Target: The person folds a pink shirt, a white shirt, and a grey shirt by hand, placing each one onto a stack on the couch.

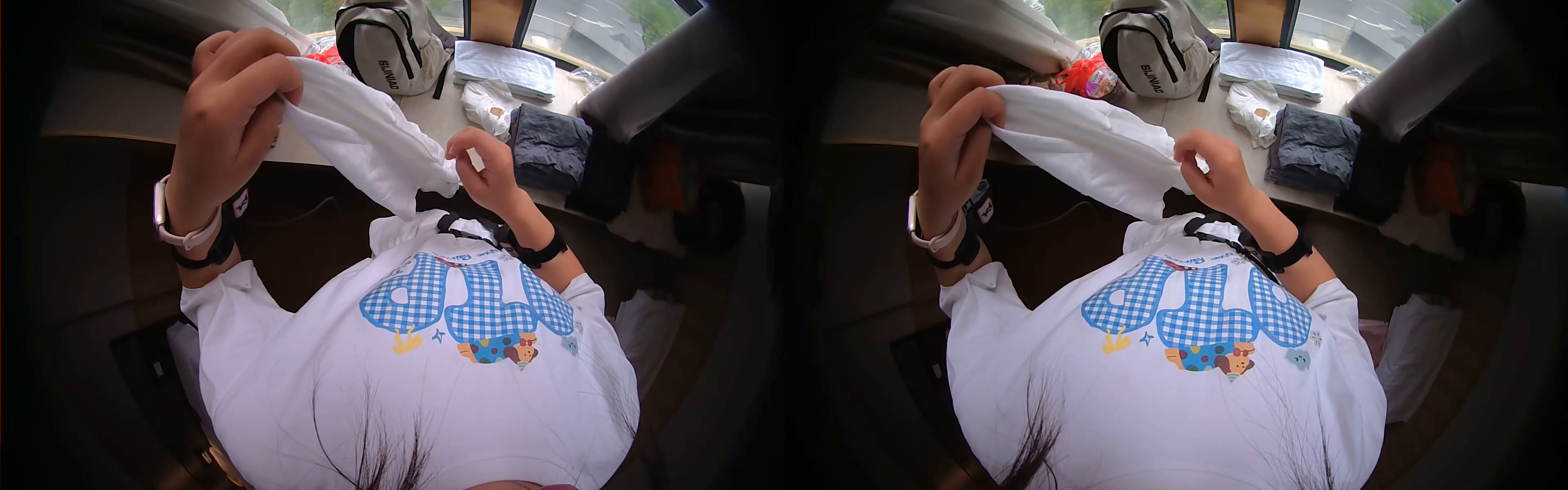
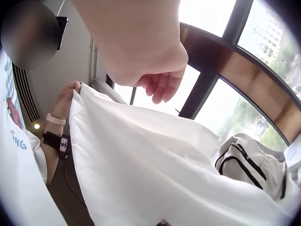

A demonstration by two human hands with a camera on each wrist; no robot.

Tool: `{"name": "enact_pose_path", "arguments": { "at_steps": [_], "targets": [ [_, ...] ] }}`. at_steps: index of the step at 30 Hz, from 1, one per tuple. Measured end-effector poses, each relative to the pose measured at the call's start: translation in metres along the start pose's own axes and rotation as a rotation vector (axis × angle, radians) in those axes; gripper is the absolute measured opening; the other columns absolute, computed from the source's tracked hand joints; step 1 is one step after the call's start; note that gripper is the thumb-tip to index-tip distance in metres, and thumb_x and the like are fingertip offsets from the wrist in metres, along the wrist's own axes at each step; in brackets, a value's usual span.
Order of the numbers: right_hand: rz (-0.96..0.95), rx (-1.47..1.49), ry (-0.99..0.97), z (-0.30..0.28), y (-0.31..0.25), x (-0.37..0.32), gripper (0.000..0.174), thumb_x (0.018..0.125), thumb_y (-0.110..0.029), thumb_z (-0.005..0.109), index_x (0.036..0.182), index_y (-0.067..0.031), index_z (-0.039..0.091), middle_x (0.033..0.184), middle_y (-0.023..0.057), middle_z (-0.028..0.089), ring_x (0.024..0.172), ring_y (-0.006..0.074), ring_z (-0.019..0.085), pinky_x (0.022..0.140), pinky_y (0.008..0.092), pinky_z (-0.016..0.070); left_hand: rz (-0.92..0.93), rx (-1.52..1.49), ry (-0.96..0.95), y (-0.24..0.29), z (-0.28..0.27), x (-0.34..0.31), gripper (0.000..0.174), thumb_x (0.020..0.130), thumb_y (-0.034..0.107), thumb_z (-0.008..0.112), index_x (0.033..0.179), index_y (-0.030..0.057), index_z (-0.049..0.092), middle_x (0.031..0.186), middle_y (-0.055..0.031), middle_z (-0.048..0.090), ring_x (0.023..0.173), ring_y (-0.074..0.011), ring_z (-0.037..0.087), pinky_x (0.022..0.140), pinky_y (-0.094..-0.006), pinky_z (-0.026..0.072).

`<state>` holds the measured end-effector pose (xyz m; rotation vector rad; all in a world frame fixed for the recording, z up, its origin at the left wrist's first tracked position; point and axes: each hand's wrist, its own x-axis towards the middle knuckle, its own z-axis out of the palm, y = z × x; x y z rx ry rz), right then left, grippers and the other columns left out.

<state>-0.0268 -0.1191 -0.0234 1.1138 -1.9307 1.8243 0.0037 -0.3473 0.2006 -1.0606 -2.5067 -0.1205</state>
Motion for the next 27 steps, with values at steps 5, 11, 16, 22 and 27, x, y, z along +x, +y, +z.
{"name": "enact_pose_path", "arguments": {
  "at_steps": [5,11,16,22,27],
  "targets": [
    [0.167,0.05,-0.202,0.039,-0.01,-0.007,0.021,0.073,-0.001,0.058,0.093,-0.0023,0.053,0.082,0.012,0.058,0.078,0.0286,0.057,0.068,0.0334,0.0454,0.067,-0.013,-0.02,0.009,0.002,0.012,0.014,0.061,-0.008,0.052,0.069,0.0026,0.048,0.078,-0.0106,0.052,0.072,-0.0252,0.048,0.08,-0.0326,0.0332],
    [0.302,-0.004,-0.395,0.029,0.005,-0.01,0.017,0.073,-0.01,0.063,0.087,-0.0026,0.056,0.088,0.0131,0.054,0.081,0.0272,0.053,0.073,0.0345,0.042,0.075,-0.026,-0.033,0.009,0.003,0.012,0.014,0.061,-0.008,0.052,0.069,0.0027,0.048,0.076,-0.0097,0.05,0.068,-0.0242,0.047,0.08,-0.0324,0.0324],
    [0.335,-0.024,-0.251,0.018,0.011,-0.022,0.011,0.072,-0.011,0.064,0.079,-0.0031,0.059,0.087,0.0115,0.051,0.082,0.0258,0.049,0.073,0.0341,0.0397,0.057,-0.023,-0.039,0.012,-0.001,0.008,0.015,0.061,-0.008,0.052,0.069,0.0031,0.047,0.076,-0.0094,0.05,0.067,-0.0238,0.046,0.079,-0.0322,0.0323],
    [0.085,-0.167,-0.135,0.026,-0.006,-0.016,0.016,0.07,-0.008,0.067,0.085,-0.005,0.063,0.115,0.0136,0.045,0.102,0.0276,0.044,0.083,0.0364,0.0384,0.042,-0.031,-0.066,0.018,0.0,0.008,0.015,0.065,-0.004,0.058,0.072,0.0069,0.05,0.079,-0.0059,0.052,0.074,-0.0216,0.051,0.082,-0.0332,0.0318],
    [-0.008,-0.24,-0.107,0.027,-0.019,-0.013,0.022,0.065,-0.006,0.07,0.086,-0.0057,0.063,0.125,0.015,0.041,0.111,0.0317,0.042,0.088,0.0379,0.0375,0.037,-0.038,-0.076,0.019,0.001,0.01,0.015,0.065,-0.004,0.058,0.071,0.007,0.05,0.078,-0.0056,0.051,0.074,-0.0215,0.051,0.081,-0.0331,0.0323]
  ]
}}
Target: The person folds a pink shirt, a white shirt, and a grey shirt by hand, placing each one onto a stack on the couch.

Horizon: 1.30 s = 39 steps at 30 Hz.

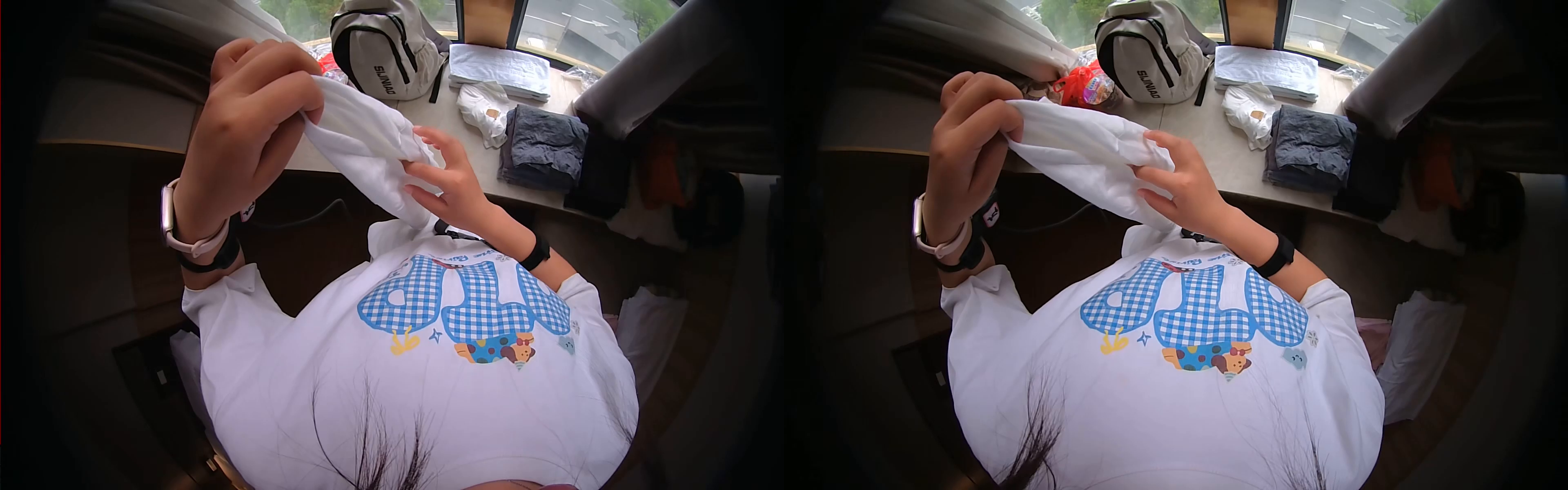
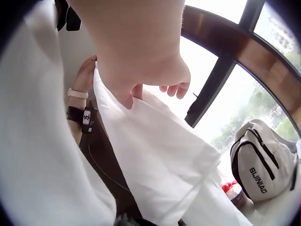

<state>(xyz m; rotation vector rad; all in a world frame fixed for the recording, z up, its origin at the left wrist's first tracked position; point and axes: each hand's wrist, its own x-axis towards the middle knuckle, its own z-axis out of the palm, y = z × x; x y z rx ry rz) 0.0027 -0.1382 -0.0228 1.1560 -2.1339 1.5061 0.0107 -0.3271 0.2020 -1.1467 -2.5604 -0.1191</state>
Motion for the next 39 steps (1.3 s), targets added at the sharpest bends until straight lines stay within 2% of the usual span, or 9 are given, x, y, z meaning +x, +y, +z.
{"name": "enact_pose_path", "arguments": {
  "at_steps": [6,9,12,15,19,23,29,32,39],
  "targets": [
    [0.091,0.059,0.002,-0.002,0.022,-0.01,0.015,0.07,-0.003,0.066,0.084,-0.0019,0.062,0.103,0.012,0.056,0.096,0.0282,0.053,0.08,0.0348,0.0421,0.0,-0.011,0.004,-0.002,0.004,0.003,0.015,0.065,-0.005,0.057,0.071,0.0068,0.05,0.077,-0.0054,0.05,0.073,-0.0214,0.05,0.081,-0.0323,0.0325],
    [0.18,0.088,0.137,-0.002,0.024,-0.015,0.009,0.069,-0.002,0.065,0.077,-0.0013,0.062,0.085,0.0098,0.06,0.082,0.0273,0.057,0.069,0.0351,0.0448,0.004,-0.01,0.006,-0.001,0.006,0.003,0.015,0.065,-0.005,0.057,0.071,0.0066,0.049,0.077,-0.0054,0.05,0.073,-0.0215,0.05,0.081,-0.0321,0.0325],
    [0.255,0.082,0.179,-0.012,0.021,-0.015,0.008,0.07,-0.002,0.065,0.078,-0.0026,0.063,0.092,0.0108,0.059,0.086,0.0281,0.055,0.073,0.0355,0.0443,-0.005,-0.012,0.001,-0.001,0.006,0.004,0.015,0.065,-0.005,0.056,0.071,0.0064,0.049,0.077,-0.0055,0.05,0.073,-0.0215,0.05,0.081,-0.0321,0.0325],
    [0.112,-0.068,0.248,-0.018,0.019,-0.009,0.015,0.068,-0.003,0.066,0.082,-0.0059,0.065,0.103,0.0124,0.055,0.092,0.0295,0.053,0.077,0.0365,0.0431,-0.016,-0.042,-0.009,0.0,0.007,0.005,0.015,0.065,-0.005,0.056,0.072,0.0064,0.05,0.077,-0.0057,0.051,0.074,-0.022,0.05,0.081,-0.0325,0.033],
    [-0.046,-0.078,0.151,-0.016,0.001,-0.003,0.028,0.062,-0.001,0.067,0.089,-0.0096,0.066,0.119,0.0159,0.046,0.108,0.0312,0.045,0.089,0.0377,0.0371,0.002,-0.078,0.017,0.008,0.012,0.009,0.016,0.063,-0.004,0.058,0.072,0.0065,0.05,0.079,-0.006,0.052,0.074,-0.0235,0.049,0.077,-0.0328,0.0361],
    [-0.037,-0.074,0.165,-0.009,-0.01,0.004,0.019,0.065,-0.001,0.066,0.083,-0.0055,0.062,0.118,0.0156,0.047,0.107,0.0319,0.046,0.087,0.0378,0.0377,0.006,-0.119,-0.028,0.017,0.011,0.015,0.016,0.062,-0.001,0.061,0.071,0.0064,0.049,0.08,-0.0062,0.053,0.072,-0.0246,0.048,0.069,-0.0319,0.0392],
    [-0.049,-0.063,0.253,-0.015,0.009,-0.004,0.017,0.067,0.001,0.063,0.082,-0.0046,0.058,0.109,0.0145,0.053,0.099,0.0315,0.05,0.081,0.0379,0.041,-0.012,-0.108,-0.016,0.014,0.013,0.011,0.016,0.062,-0.001,0.06,0.07,0.0059,0.049,0.078,-0.0062,0.052,0.072,-0.0252,0.048,0.07,-0.0321,0.039],
    [0.043,-0.002,0.274,-0.013,0.014,-0.007,0.016,0.07,0.003,0.06,0.084,-0.0034,0.057,0.109,0.0146,0.053,0.098,0.0318,0.05,0.08,0.0382,0.041,-0.02,-0.119,-0.028,0.015,0.012,0.01,0.015,0.061,-0.002,0.059,0.07,0.0058,0.049,0.078,-0.0061,0.052,0.072,-0.0252,0.048,0.07,-0.0322,0.0388],
    [-0.001,0.045,0.21,-0.013,0.002,-0.002,0.013,0.071,-0.001,0.061,0.083,-0.0031,0.057,0.104,0.0135,0.056,0.095,0.0299,0.052,0.081,0.0368,0.0417,-0.013,-0.149,-0.045,0.02,0.012,0.011,0.015,0.062,-0.001,0.059,0.07,0.0065,0.049,0.077,-0.0058,0.052,0.072,-0.0246,0.048,0.07,-0.0319,0.0386]
  ]
}}
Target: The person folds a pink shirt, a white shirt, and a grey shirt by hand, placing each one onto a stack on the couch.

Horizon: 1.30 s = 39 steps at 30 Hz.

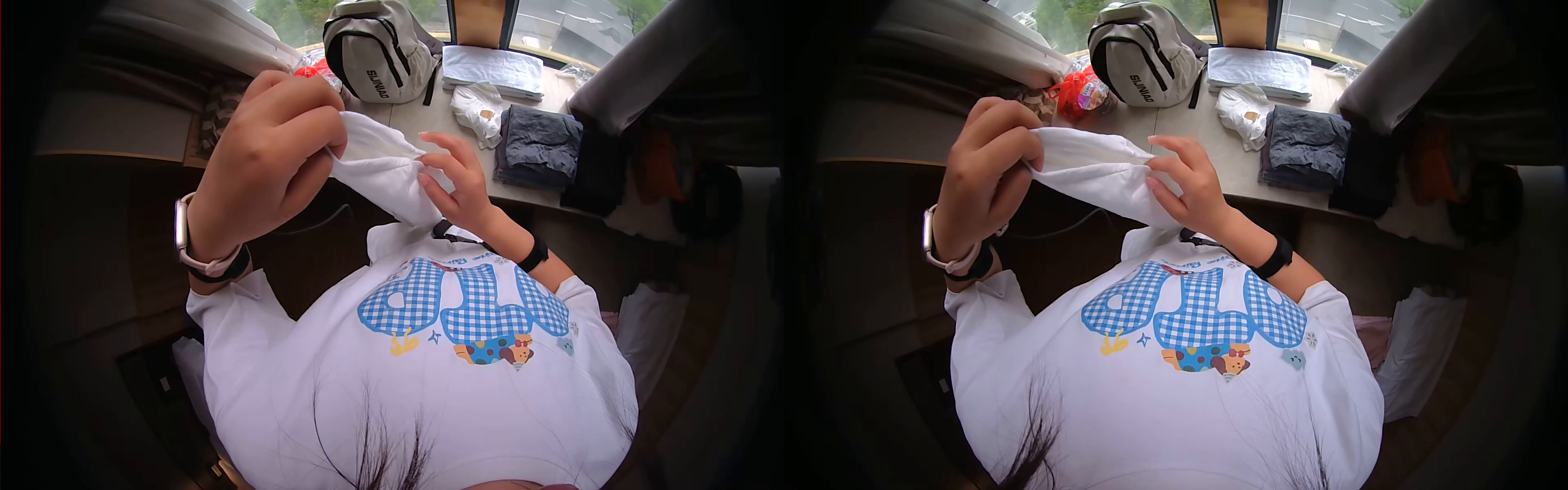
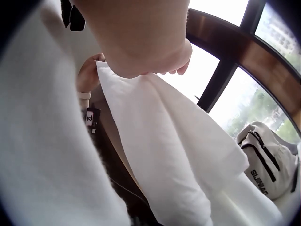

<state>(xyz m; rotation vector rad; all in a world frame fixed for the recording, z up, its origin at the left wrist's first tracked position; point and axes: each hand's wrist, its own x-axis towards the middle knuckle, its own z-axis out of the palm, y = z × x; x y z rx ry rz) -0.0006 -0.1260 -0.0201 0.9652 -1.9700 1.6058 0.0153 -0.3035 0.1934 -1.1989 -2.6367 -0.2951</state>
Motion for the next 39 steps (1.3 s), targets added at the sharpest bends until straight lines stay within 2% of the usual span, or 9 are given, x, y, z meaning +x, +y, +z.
{"name": "enact_pose_path", "arguments": {
  "at_steps": [5,11,15,22,26,29,30,34,39],
  "targets": [
    [-0.007,0.098,-0.112,0.0,0.012,-0.002,0.012,0.071,-0.002,0.063,0.082,-0.0018,0.058,0.097,0.0121,0.059,0.092,0.0279,0.054,0.079,0.0356,0.0429,-0.002,0.008,-0.004,0.0,0.001,0.0,0.014,0.062,-0.001,0.059,0.069,0.0062,0.049,0.076,-0.0062,0.051,0.07,-0.0245,0.047,0.067,-0.0311,0.0387],
    [0.157,0.089,0.066,-0.028,0.011,0.001,0.009,0.073,0.003,0.061,0.082,0.0004,0.058,0.082,0.0117,0.061,0.072,0.0243,0.059,0.066,0.0288,0.0462,-0.162,0.015,0.048,-0.007,0.0,-0.01,0.012,0.062,-0.004,0.052,0.071,0.0031,0.049,0.073,-0.0091,0.049,0.067,-0.0253,0.045,0.061,-0.032,0.0385],
    [0.051,0.041,0.19,-0.064,0.008,0.011,0.007,0.076,0.003,0.06,0.082,0.0008,0.057,0.076,0.0111,0.059,0.064,0.0194,0.055,0.056,0.0256,0.0425,-0.243,-0.023,0.052,-0.009,-0.003,-0.015,0.011,0.063,-0.005,0.049,0.072,0.0009,0.048,0.071,-0.0104,0.046,0.062,-0.0251,0.045,0.057,-0.0312,0.0386],
    [-0.086,-0.126,0.123,-0.101,-0.008,0.018,0.005,0.079,0.001,0.057,0.077,0.0007,0.052,0.063,0.0098,0.05,0.049,0.0178,0.047,0.045,0.0242,0.0363,-0.194,-0.134,0.096,-0.015,0.001,-0.017,0.016,0.068,-0.005,0.05,0.083,0.0002,0.05,0.07,-0.01,0.046,0.058,-0.0213,0.046,0.053,-0.0273,0.038],
    [-0.099,0.021,-0.018,-0.126,-0.016,0.02,0.025,0.076,-0.015,0.067,0.064,-0.0021,0.048,0.055,0.0082,0.046,0.045,0.0168,0.045,0.041,0.0236,0.0323,-0.282,-0.288,0.313,-0.017,0.017,-0.019,0.025,0.071,0.007,0.067,0.09,0.0021,0.052,0.064,-0.0062,0.049,0.053,-0.0147,0.046,0.049,-0.0248,0.036],
    [-0.12,0.075,-0.282,-0.146,-0.023,0.025,0.033,0.069,-0.021,0.074,0.062,-0.0033,0.047,0.055,0.008,0.046,0.045,0.0149,0.046,0.039,0.0228,0.0305,-0.284,-0.468,0.077,-0.02,0.006,-0.019,0.043,0.059,0.02,0.079,0.089,0.0018,0.054,0.059,0.0001,0.045,0.05,-0.0073,0.039,0.046,-0.0198,0.0293],
    [-0.061,0.086,-0.409,-0.15,-0.025,0.022,0.035,0.063,-0.021,0.078,0.062,-0.0046,0.047,0.061,0.0084,0.051,0.048,0.0152,0.049,0.039,0.0219,0.033,-0.301,-0.448,-0.014,-0.023,0.004,-0.021,0.045,0.051,0.022,0.083,0.082,0.003,0.056,0.054,0.0002,0.046,0.048,-0.0068,0.043,0.045,-0.0191,0.0296],
    [0.139,0.305,-0.667,-0.141,-0.029,0.008,0.028,0.06,-0.012,0.078,0.066,-0.0056,0.051,0.081,0.0095,0.058,0.057,0.0205,0.056,0.046,0.0224,0.0442,-0.241,-0.546,-0.159,-0.02,0.008,-0.021,0.026,0.057,0.014,0.079,0.068,0.0033,0.057,0.057,-0.0056,0.053,0.047,-0.0128,0.048,0.045,-0.0238,0.0337],
    [0.211,0.368,-0.752,-0.134,-0.03,-0.014,0.017,0.061,-0.006,0.072,0.072,-0.0053,0.06,0.076,0.0098,0.059,0.062,0.0239,0.058,0.057,0.0276,0.0462,-0.247,-0.508,-0.214,-0.013,0.003,-0.019,0.023,0.063,0.013,0.074,0.065,0.0027,0.054,0.055,-0.008,0.05,0.046,-0.0193,0.046,0.044,-0.0271,0.0335]
  ]
}}
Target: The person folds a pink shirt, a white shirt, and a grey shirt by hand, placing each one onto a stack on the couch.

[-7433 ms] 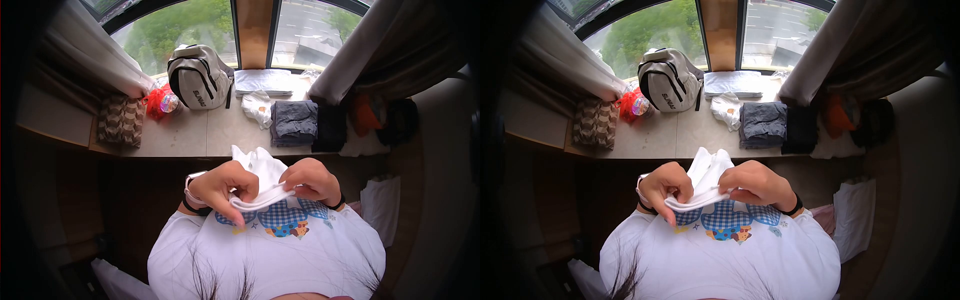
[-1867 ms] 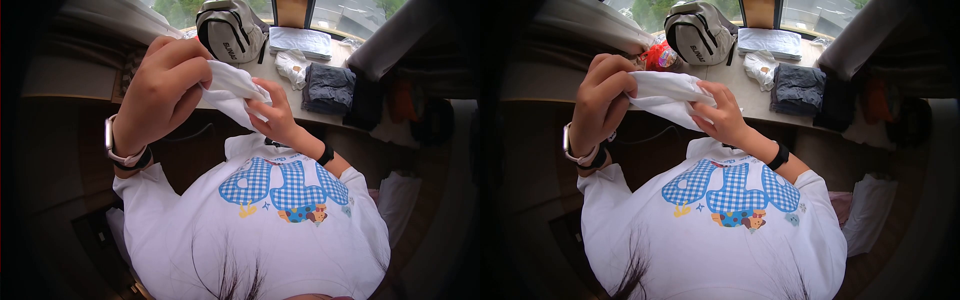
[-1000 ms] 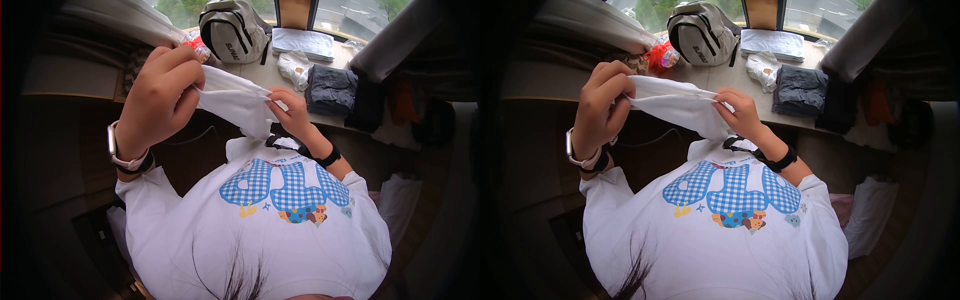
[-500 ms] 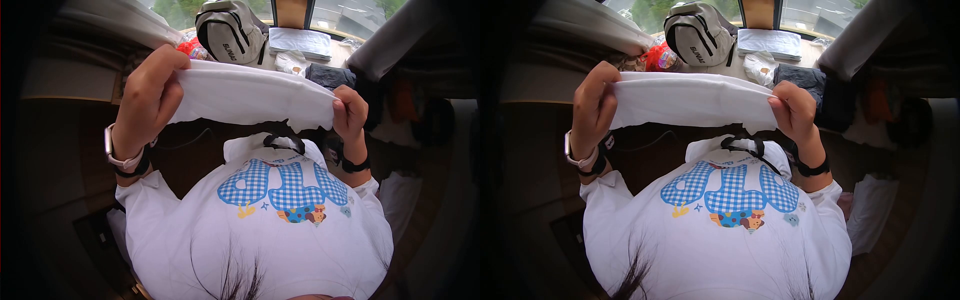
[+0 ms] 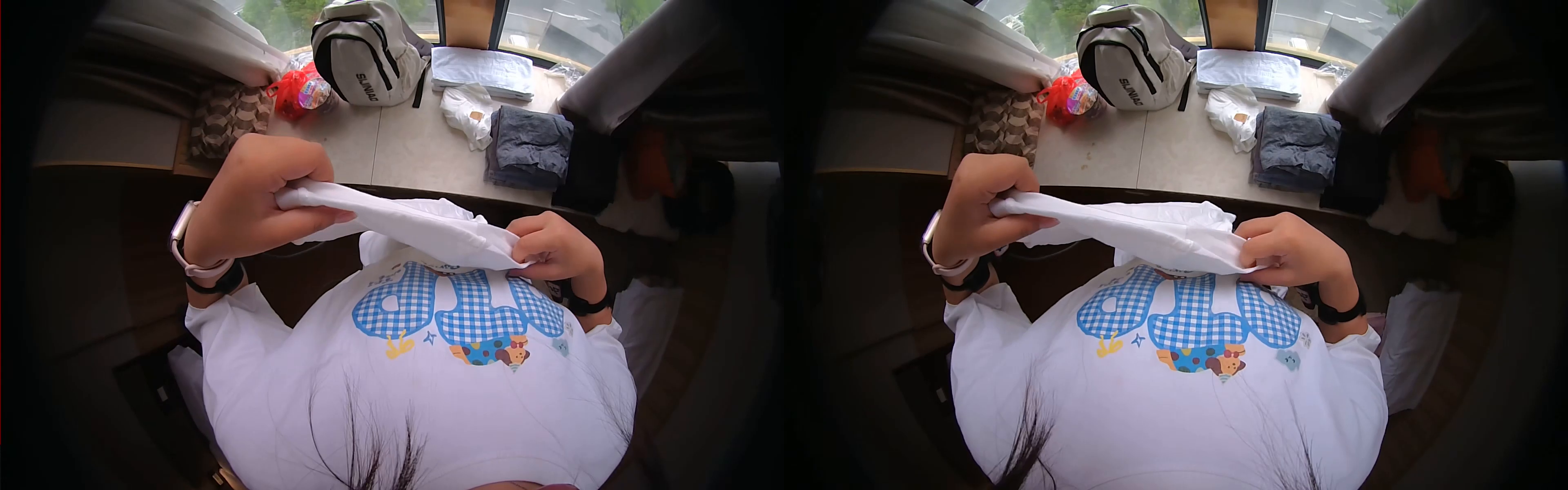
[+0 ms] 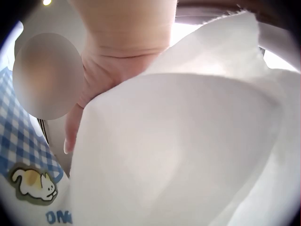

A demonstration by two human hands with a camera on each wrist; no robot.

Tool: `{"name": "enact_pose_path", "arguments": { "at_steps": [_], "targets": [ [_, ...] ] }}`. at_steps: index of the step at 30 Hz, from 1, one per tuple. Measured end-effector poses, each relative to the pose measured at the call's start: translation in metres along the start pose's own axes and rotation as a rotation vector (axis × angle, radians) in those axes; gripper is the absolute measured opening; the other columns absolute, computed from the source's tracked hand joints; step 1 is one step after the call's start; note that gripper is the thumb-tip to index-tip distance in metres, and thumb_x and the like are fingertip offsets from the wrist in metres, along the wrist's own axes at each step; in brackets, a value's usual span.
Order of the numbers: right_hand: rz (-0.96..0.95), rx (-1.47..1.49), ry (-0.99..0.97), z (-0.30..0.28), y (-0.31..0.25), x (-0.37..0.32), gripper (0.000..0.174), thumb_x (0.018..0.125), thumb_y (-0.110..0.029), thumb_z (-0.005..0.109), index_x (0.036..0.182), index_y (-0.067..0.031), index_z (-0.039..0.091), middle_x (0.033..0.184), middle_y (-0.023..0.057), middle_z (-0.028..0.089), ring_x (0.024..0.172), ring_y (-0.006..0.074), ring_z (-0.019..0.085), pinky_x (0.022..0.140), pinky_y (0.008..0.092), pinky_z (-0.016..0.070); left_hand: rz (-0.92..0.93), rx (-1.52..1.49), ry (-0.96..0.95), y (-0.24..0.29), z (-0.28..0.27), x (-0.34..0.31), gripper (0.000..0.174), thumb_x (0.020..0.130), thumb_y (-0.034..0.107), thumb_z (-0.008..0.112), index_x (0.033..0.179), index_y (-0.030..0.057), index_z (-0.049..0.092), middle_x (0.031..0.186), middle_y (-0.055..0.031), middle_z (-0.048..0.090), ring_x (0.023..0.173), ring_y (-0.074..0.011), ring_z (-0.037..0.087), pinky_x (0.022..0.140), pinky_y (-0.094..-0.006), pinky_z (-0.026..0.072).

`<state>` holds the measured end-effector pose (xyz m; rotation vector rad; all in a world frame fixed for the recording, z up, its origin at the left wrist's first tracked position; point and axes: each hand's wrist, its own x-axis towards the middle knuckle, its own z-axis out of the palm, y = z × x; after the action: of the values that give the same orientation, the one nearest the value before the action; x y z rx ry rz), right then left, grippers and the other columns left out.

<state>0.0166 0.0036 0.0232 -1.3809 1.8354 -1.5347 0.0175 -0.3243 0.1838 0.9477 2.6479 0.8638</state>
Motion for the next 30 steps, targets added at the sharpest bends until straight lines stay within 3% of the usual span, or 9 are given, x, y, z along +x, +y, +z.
{"name": "enact_pose_path", "arguments": {
  "at_steps": [3,7,11,16,20,22,25,28,30],
  "targets": [
    [0.153,-0.073,-0.086,0.009,0.014,-0.01,0.018,0.068,-0.011,0.069,0.084,-0.0031,0.066,0.078,0.0136,0.062,0.066,0.0242,0.06,0.058,0.0283,0.0467,0.04,0.03,0.0,0.003,0.002,0.002,0.022,0.066,0.013,0.071,0.065,0.0026,0.053,0.055,-0.0089,0.048,0.046,-0.0225,0.045,0.044,-0.029,0.033],
    [0.284,-0.043,-0.025,0.017,0.018,-0.017,0.015,0.066,-0.007,0.067,0.08,-0.0026,0.065,0.076,0.0126,0.062,0.062,0.0236,0.057,0.057,0.029,0.045,0.071,0.072,-0.011,0.004,0.001,0.005,0.022,0.07,0.015,0.07,0.067,0.002,0.052,0.055,-0.0095,0.046,0.046,-0.0239,0.044,0.044,-0.0298,0.0329],
    [0.268,-0.175,0.206,-0.013,0.009,-0.034,0.011,0.063,0.0,0.065,0.072,-0.0013,0.058,0.072,0.0113,0.059,0.062,0.0228,0.058,0.056,0.0277,0.0433,-0.01,-0.035,-0.134,0.007,-0.006,0.007,0.023,0.073,0.016,0.068,0.068,0.0017,0.051,0.054,-0.0091,0.045,0.046,-0.0241,0.044,0.044,-0.0293,0.0326],
    [0.106,-0.096,0.268,-0.048,-0.008,-0.052,0.013,0.061,0.001,0.064,0.06,-0.0007,0.051,0.067,0.0116,0.058,0.059,0.0207,0.057,0.055,0.0246,0.0418,0.586,-0.76,-0.952,0.024,0.014,0.01,0.022,0.088,0.014,0.052,0.088,-0.007,0.048,0.071,-0.0126,0.049,0.055,-0.0244,0.051,0.049,-0.0333,0.0412],
    [-0.006,0.074,0.288,-0.048,-0.007,-0.061,0.019,0.062,-0.001,0.066,0.054,-0.0022,0.049,0.067,0.0121,0.061,0.06,0.0216,0.059,0.062,0.0286,0.0455,0.581,-1.534,-1.412,0.025,0.087,0.011,0.018,0.09,0.012,0.046,0.089,-0.0064,0.05,0.074,-0.0126,0.053,0.062,-0.0201,0.057,0.052,-0.028,0.0438],
    [0.052,0.112,0.155,-0.039,-0.007,-0.055,0.014,0.062,-0.004,0.069,0.059,-0.0015,0.056,0.07,0.0117,0.063,0.064,0.023,0.061,0.067,0.0323,0.0467,0.603,-1.79,-1.459,0.022,0.111,0.011,0.017,0.089,0.009,0.046,0.091,-0.0073,0.052,0.077,-0.0123,0.055,0.063,-0.0184,0.058,0.053,-0.0266,0.0454],
    [0.188,0.028,0.219,-0.02,0.003,-0.059,0.01,0.062,-0.001,0.07,0.067,-0.0003,0.061,0.073,0.0104,0.064,0.067,0.0218,0.062,0.068,0.03,0.0476,0.427,-1.761,-1.313,0.017,0.113,0.014,0.013,0.087,0.005,0.047,0.09,-0.0053,0.055,0.078,-0.0112,0.056,0.064,-0.019,0.058,0.055,-0.0271,0.0451],
    [0.269,-0.109,0.415,-0.001,0.006,-0.063,0.014,0.06,0.005,0.068,0.073,0.0005,0.064,0.078,0.0102,0.063,0.074,0.0213,0.062,0.069,0.0269,0.0478,0.477,-1.256,-0.392,0.028,0.117,0.003,0.011,0.084,0.001,0.05,0.087,-0.0038,0.06,0.079,-0.0096,0.057,0.068,-0.02,0.056,0.06,-0.028,0.0446],
    [0.234,-0.187,0.5,0.006,0.012,-0.069,0.015,0.06,0.005,0.068,0.074,0.0007,0.064,0.079,0.0109,0.063,0.078,0.0219,0.062,0.071,0.0277,0.0478,0.492,-0.911,-0.277,0.035,0.118,0.004,0.015,0.082,0.008,0.052,0.093,0.0006,0.059,0.088,-0.0111,0.057,0.077,-0.0223,0.055,0.07,-0.0322,0.0426]
  ]
}}
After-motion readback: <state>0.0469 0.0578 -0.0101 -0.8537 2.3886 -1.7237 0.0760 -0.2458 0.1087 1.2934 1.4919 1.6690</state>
